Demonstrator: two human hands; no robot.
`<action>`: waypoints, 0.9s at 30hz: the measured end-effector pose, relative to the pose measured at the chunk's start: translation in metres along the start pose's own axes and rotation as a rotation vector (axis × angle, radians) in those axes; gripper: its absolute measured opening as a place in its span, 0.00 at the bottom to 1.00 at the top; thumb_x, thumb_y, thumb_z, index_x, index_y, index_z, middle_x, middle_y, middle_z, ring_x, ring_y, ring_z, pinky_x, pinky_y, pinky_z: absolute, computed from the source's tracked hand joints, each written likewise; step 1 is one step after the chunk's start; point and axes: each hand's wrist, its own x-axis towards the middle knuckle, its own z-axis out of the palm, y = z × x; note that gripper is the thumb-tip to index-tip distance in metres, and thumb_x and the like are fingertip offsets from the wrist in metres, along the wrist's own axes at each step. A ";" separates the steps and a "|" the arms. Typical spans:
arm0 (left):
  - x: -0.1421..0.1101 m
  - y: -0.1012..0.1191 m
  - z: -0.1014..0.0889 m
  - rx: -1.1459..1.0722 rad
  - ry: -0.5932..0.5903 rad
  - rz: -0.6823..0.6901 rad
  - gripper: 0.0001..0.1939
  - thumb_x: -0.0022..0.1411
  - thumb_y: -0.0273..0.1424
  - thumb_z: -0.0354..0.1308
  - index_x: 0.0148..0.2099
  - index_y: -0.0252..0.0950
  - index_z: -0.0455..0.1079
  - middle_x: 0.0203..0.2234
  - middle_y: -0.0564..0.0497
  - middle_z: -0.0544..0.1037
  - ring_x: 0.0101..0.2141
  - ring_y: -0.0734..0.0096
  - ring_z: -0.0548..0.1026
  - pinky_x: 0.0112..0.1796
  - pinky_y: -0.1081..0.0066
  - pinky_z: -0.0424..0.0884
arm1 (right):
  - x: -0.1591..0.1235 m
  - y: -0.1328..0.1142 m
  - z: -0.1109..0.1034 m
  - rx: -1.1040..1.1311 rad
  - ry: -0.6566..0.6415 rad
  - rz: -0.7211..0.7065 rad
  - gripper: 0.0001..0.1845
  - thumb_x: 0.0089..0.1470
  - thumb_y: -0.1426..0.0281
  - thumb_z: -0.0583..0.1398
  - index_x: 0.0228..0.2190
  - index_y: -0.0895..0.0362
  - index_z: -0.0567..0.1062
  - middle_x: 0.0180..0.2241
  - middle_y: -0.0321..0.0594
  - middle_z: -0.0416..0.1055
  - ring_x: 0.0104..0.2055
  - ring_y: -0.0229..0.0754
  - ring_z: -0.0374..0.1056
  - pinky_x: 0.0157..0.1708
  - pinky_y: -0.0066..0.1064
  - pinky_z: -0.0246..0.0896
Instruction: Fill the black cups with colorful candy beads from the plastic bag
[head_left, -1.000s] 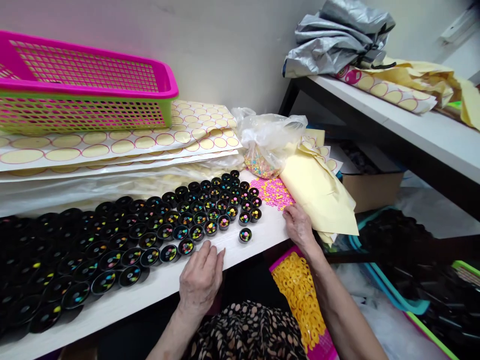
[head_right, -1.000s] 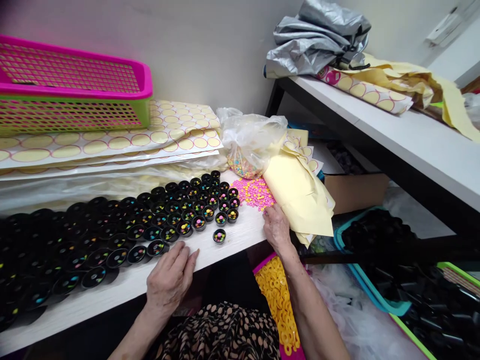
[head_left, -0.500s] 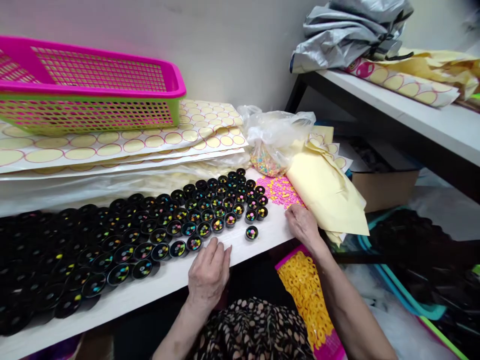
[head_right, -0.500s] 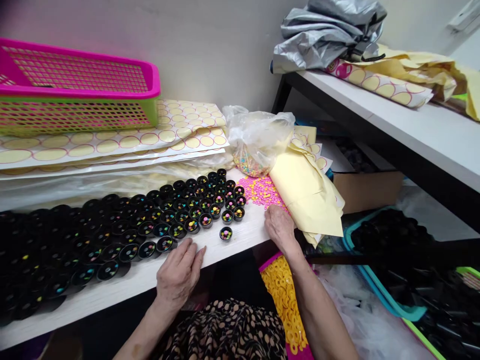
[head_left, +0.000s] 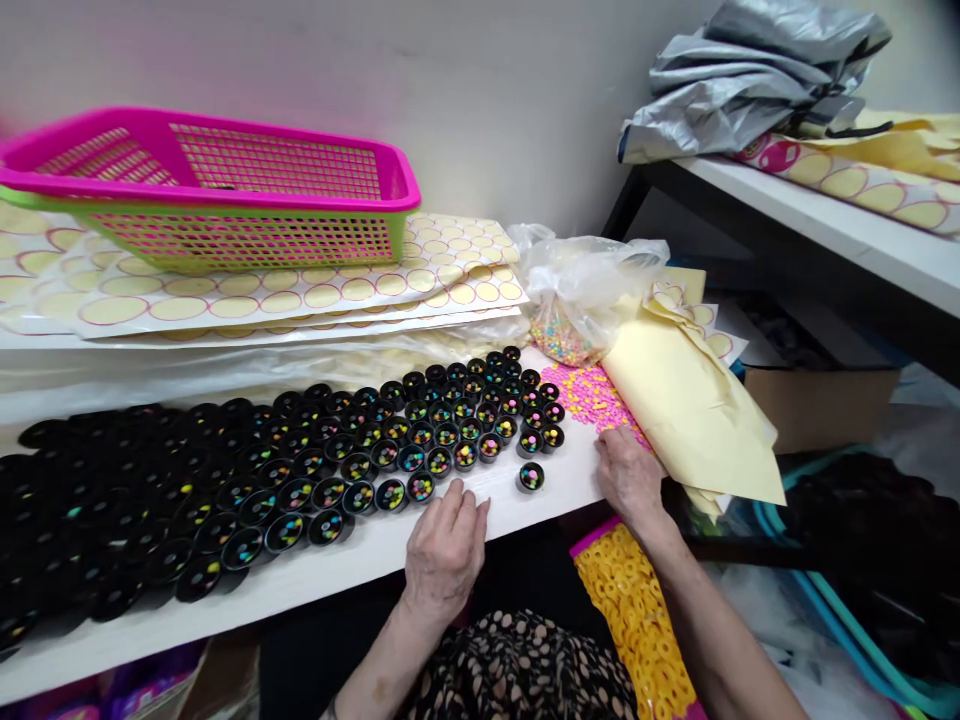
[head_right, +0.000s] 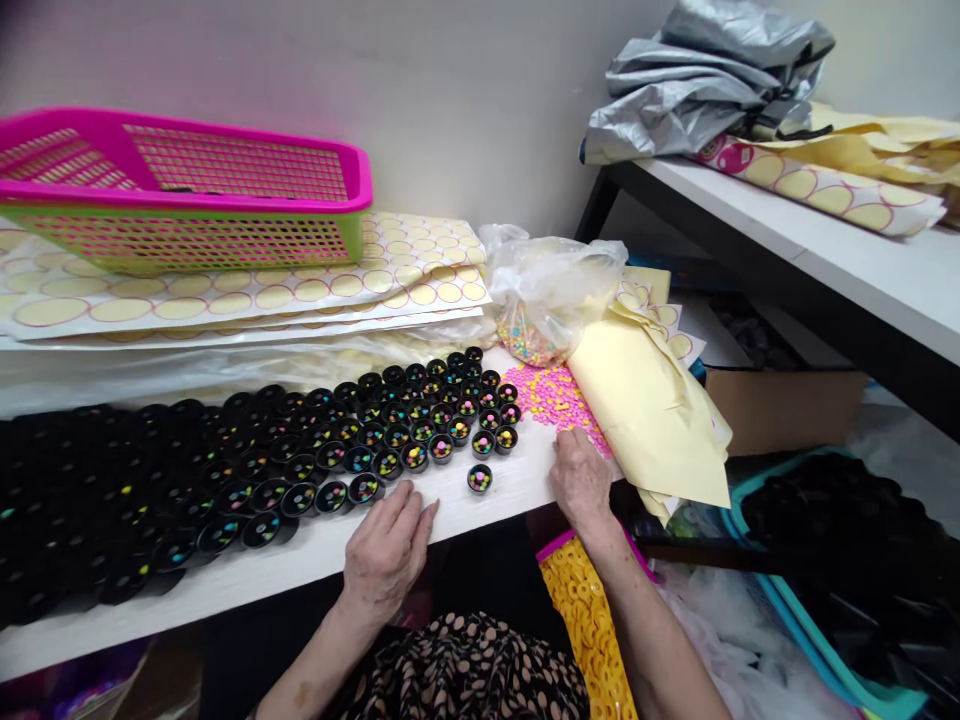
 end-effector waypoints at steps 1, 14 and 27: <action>0.000 0.000 -0.001 -0.002 -0.003 -0.004 0.12 0.53 0.26 0.62 0.41 0.29 0.67 0.39 0.38 0.75 0.32 0.65 0.72 0.34 0.67 0.71 | 0.003 -0.005 -0.003 0.078 0.035 -0.025 0.09 0.56 0.75 0.51 0.28 0.57 0.70 0.30 0.42 0.67 0.33 0.40 0.62 0.31 0.30 0.51; -0.003 0.000 -0.003 -0.023 -0.052 -0.044 0.11 0.54 0.26 0.60 0.41 0.30 0.68 0.41 0.41 0.75 0.32 0.65 0.71 0.35 0.66 0.70 | 0.076 -0.122 -0.019 0.252 -0.191 -0.569 0.10 0.56 0.72 0.55 0.26 0.55 0.75 0.30 0.39 0.68 0.36 0.41 0.57 0.35 0.32 0.52; -0.003 -0.001 -0.003 -0.027 -0.046 -0.048 0.11 0.54 0.26 0.61 0.41 0.29 0.68 0.41 0.40 0.75 0.32 0.65 0.71 0.35 0.66 0.69 | 0.075 -0.134 -0.014 0.063 -0.284 -0.595 0.11 0.56 0.72 0.53 0.26 0.56 0.73 0.31 0.40 0.67 0.36 0.42 0.57 0.34 0.32 0.47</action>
